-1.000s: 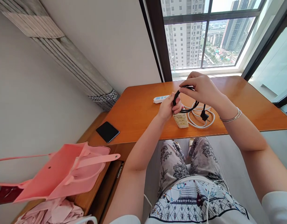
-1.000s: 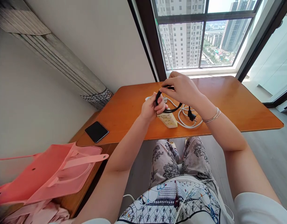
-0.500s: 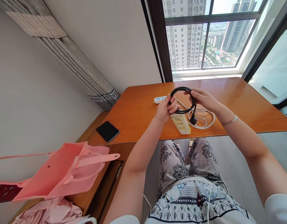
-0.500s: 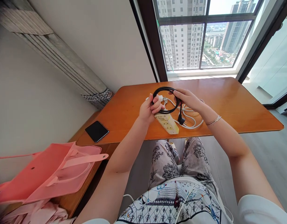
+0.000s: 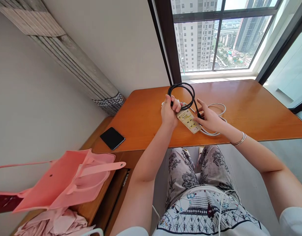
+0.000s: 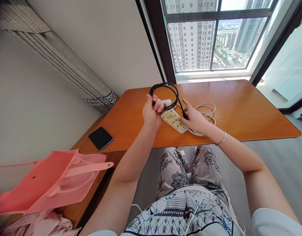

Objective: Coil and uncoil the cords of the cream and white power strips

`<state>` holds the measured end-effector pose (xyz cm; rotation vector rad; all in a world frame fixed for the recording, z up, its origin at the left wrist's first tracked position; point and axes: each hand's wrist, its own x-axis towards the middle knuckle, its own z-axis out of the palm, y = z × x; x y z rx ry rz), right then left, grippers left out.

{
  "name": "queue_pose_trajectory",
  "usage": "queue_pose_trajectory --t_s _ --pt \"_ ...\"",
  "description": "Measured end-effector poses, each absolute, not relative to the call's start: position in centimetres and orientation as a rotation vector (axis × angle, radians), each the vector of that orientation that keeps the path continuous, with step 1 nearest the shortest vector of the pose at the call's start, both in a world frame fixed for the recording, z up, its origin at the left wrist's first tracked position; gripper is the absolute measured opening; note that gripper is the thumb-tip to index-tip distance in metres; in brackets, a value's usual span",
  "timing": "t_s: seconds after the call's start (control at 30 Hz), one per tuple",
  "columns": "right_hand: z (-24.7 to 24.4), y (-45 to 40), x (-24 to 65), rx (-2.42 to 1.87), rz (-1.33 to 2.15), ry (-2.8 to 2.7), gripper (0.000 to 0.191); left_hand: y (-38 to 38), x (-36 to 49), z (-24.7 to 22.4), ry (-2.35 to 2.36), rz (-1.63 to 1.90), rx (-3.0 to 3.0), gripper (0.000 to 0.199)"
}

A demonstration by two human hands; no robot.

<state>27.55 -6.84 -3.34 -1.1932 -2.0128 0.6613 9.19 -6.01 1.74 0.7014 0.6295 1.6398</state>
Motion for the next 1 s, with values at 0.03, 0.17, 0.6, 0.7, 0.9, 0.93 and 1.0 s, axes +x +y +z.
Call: queue_pose_trajectory --t_s 0.03,0.17,0.6,0.7,0.9,0.93,1.0 --pt "-3.4 -7.1 27.6 -1.185 0.629 -2.023 0.089 -6.0 9.3 1.6 0.635 1.657 0.709 0.05" --pt "-3.4 -7.9 27.9 -1.045 0.641 -2.031 0.095 -5.8 9.4 1.3 0.672 1.716 0.722 0.05" --pt "-2.3 -10.1 23.6 -0.585 1.566 -0.869 0.034 -6.5 11.3 -0.2 0.669 1.815 0.891 0.045" --pt "-2.4 -10.2 22.9 -0.583 1.594 -0.734 0.03 -6.8 11.5 -0.6 0.629 1.789 0.973 0.046" --pt "-2.5 -10.9 23.0 -0.701 1.564 -0.682 0.035 -7.6 11.2 -1.0 0.534 1.717 1.1 0.048" --pt "-2.4 -11.0 23.1 -0.723 1.555 -0.707 0.037 -7.7 11.2 -1.1 0.536 1.719 1.099 0.048" --pt "-2.1 -11.0 23.4 -0.761 1.523 -0.784 0.039 -7.8 11.1 -1.2 0.566 1.734 1.069 0.048"
